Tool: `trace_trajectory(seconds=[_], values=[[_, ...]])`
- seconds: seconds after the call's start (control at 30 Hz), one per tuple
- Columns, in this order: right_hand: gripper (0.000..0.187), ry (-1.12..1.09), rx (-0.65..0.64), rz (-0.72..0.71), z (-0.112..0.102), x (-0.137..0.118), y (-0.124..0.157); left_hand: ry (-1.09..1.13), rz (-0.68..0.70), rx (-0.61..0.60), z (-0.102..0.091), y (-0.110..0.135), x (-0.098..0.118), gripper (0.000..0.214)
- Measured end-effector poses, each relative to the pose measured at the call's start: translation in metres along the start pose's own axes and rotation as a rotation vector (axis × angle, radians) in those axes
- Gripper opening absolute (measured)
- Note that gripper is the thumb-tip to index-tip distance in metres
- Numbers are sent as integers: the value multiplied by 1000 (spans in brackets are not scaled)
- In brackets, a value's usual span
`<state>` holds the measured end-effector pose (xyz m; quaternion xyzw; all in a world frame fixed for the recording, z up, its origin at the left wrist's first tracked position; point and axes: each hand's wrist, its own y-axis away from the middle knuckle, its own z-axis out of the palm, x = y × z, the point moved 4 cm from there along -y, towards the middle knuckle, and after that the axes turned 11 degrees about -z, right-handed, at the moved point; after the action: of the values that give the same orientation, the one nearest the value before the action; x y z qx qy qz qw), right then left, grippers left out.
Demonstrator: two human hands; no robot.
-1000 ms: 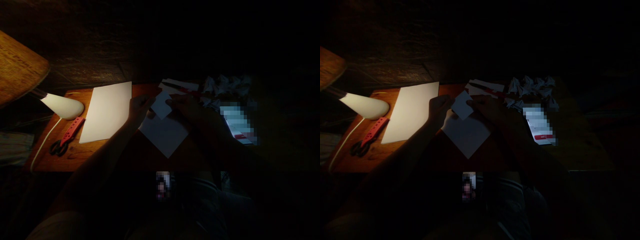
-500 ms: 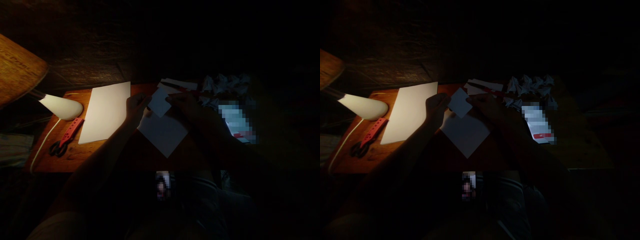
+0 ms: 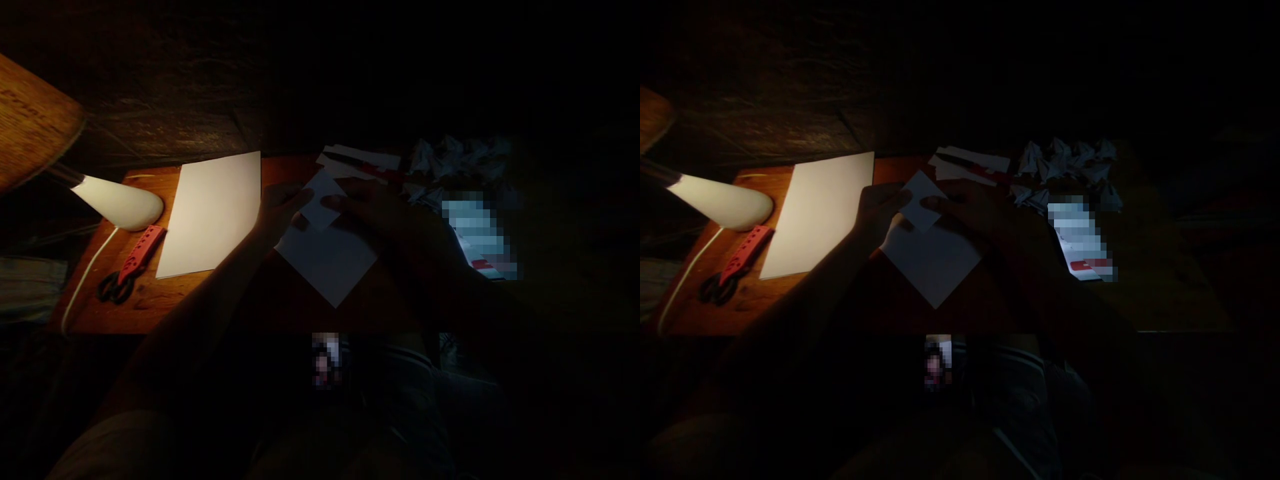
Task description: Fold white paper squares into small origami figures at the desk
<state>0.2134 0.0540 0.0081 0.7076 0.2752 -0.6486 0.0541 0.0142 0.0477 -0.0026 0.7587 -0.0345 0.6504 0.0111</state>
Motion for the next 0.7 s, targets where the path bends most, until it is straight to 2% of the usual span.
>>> trace_trajectory(seconds=[0.1, 0.17, 0.4, 0.57, 0.7], values=[[35, 8, -10, -13, -1, -1, -1, 23, -56, -81, 5, 1, -1, 49], [34, 32, -2, -32, -3, 0, -2, 6, -49, -89, 7, 1, -1, 50], [27, 89, 18, -51, -4, -1, -2, -56, 61, 2, 4, -1, 2, 59], [31, 46, 39, -25, -3, 2, -1, 85, -48, -66, 6, -1, -1, 50], [38, -2, 71, -2, -3, 5, 0, 172, -72, -21, 2, -4, -5, 48]])
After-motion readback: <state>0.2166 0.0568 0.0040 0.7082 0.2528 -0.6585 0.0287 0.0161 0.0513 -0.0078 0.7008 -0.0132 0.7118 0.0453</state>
